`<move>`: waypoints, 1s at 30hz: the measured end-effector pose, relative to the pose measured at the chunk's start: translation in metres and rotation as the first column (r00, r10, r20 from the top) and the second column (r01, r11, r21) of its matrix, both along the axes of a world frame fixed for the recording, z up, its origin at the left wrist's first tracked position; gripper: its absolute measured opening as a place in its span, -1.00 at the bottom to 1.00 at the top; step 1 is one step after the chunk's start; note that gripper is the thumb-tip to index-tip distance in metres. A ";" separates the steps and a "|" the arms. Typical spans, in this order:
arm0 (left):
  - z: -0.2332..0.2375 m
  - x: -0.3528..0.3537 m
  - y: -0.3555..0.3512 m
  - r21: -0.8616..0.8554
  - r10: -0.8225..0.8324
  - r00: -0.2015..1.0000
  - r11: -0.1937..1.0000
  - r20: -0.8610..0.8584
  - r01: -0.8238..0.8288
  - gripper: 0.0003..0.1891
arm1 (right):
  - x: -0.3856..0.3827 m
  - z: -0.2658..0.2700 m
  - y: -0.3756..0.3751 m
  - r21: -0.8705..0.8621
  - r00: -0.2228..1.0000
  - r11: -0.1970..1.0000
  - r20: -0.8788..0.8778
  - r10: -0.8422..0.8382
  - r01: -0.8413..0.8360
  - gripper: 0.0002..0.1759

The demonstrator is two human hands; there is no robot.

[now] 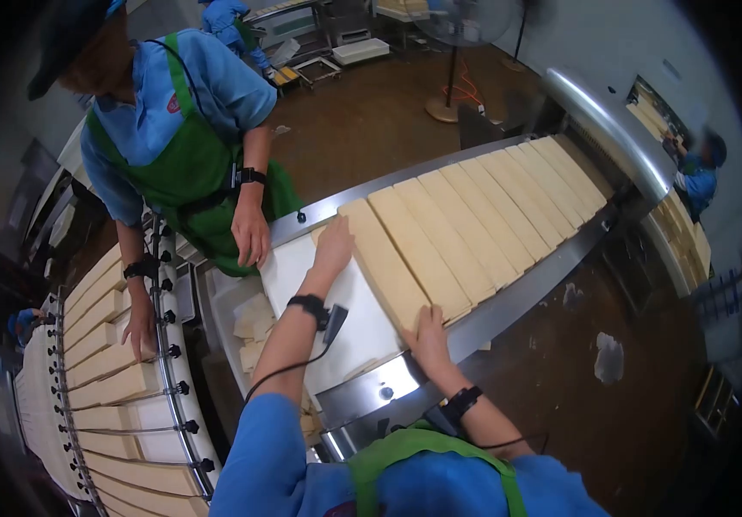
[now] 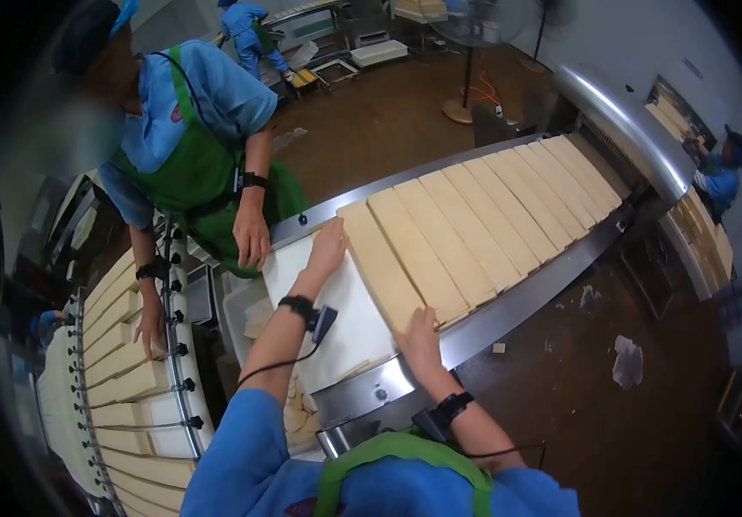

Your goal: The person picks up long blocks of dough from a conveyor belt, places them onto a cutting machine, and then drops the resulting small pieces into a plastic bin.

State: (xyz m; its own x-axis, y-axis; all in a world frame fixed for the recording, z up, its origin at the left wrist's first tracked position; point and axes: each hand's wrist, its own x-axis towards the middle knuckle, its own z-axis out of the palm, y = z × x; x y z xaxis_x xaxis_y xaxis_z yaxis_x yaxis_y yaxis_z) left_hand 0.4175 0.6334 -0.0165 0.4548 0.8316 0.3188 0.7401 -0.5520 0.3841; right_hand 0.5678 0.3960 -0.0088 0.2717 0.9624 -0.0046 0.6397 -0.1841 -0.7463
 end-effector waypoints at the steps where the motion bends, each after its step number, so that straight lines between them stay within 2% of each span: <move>1: -0.009 0.012 0.018 0.015 0.014 0.999 1.000 -0.032 -0.013 -0.58 | 0.002 0.002 -0.001 0.001 1.000 1.000 -0.014 0.027 -0.027 -0.44; 3: -0.018 0.029 0.042 0.046 0.041 0.995 0.998 -0.094 -0.037 -0.59 | 0.004 0.005 -0.003 0.056 0.998 0.996 0.020 0.062 -0.063 -0.45; 6: -0.015 0.037 0.055 -0.152 0.140 0.967 0.973 -0.212 -0.175 -0.54 | 0.007 0.010 0.000 0.037 0.997 0.996 0.006 0.083 -0.083 -0.41; 7: -0.012 0.038 0.056 -0.165 0.142 0.960 0.969 -0.240 -0.185 -0.53 | 0.007 0.011 0.000 0.031 0.996 0.996 0.013 0.086 -0.086 -0.39; 9: -0.006 0.033 0.054 -0.196 0.151 0.942 0.956 -0.301 -0.216 -0.50 | 0.007 0.007 0.000 -0.013 0.996 0.997 0.038 0.077 -0.077 -0.36; 12: 0.006 0.001 0.040 -0.205 0.230 0.882 0.919 -0.410 -0.336 -0.49 | 0.009 0.004 0.003 0.015 0.988 0.990 0.080 0.135 -0.137 -0.40; 13: 0.026 -0.013 0.026 -0.271 0.266 0.865 0.875 -0.426 -0.402 -0.49 | 0.009 0.006 0.006 0.014 0.979 0.983 0.092 0.180 -0.182 -0.41; 16: 0.029 -0.082 -0.014 -0.197 0.453 0.786 0.800 -0.421 -0.567 -0.49 | 0.012 0.018 0.017 -0.035 0.897 0.901 0.081 0.434 -0.433 -0.27; 17: 0.035 -0.107 -0.032 -0.257 0.473 0.789 0.767 -0.391 -0.588 -0.45 | 0.013 0.015 0.022 -0.063 0.899 0.904 0.098 0.426 -0.422 -0.21; 20: 0.004 -0.171 -0.093 -0.267 0.478 0.877 0.841 -0.038 -0.470 -0.47 | 0.005 0.009 0.036 -0.166 0.895 0.903 0.150 0.421 -0.397 -0.06; 21: -0.010 -0.183 -0.113 -0.351 0.545 0.821 0.813 0.173 -0.465 -0.48 | -0.004 0.010 0.042 -0.216 0.887 0.893 0.164 0.432 -0.394 -0.02; 22: -0.026 -0.188 -0.130 -0.423 0.596 0.712 0.791 0.372 -0.441 -0.49 | -0.015 0.010 0.048 -0.264 0.878 0.882 0.181 0.443 -0.391 0.03; 23: -0.034 -0.197 -0.146 -0.484 0.625 0.558 0.778 0.545 -0.399 -0.50 | -0.027 0.009 0.050 -0.209 0.864 0.882 0.200 0.462 -0.423 0.02; 26: 0.024 -0.225 -0.201 -0.513 0.700 0.249 0.678 0.669 -0.526 -0.56 | -0.079 0.009 0.049 -0.028 0.811 0.841 0.245 0.531 -0.541 -0.01; 27: 0.001 -0.260 -0.213 -0.336 0.722 0.317 0.604 0.615 -0.722 -0.61 | -0.102 0.014 0.043 0.037 0.787 0.809 0.261 0.559 -0.587 -0.01; 28: 0.023 -0.282 -0.231 -0.264 0.738 0.297 0.539 0.606 -0.800 -0.63 | -0.126 0.026 0.036 0.103 0.765 0.773 0.279 0.581 -0.626 -0.02; 29: 0.047 -0.304 -0.252 -0.188 0.753 0.277 0.467 0.597 -0.864 -0.65 | -0.148 0.041 0.026 0.083 0.739 0.736 0.149 0.657 -0.672 0.03; 30: 0.067 -0.327 -0.271 -0.231 0.774 0.173 0.382 0.608 -0.895 -0.72 | -0.171 0.050 0.018 0.113 0.687 0.678 0.109 0.719 -0.727 0.10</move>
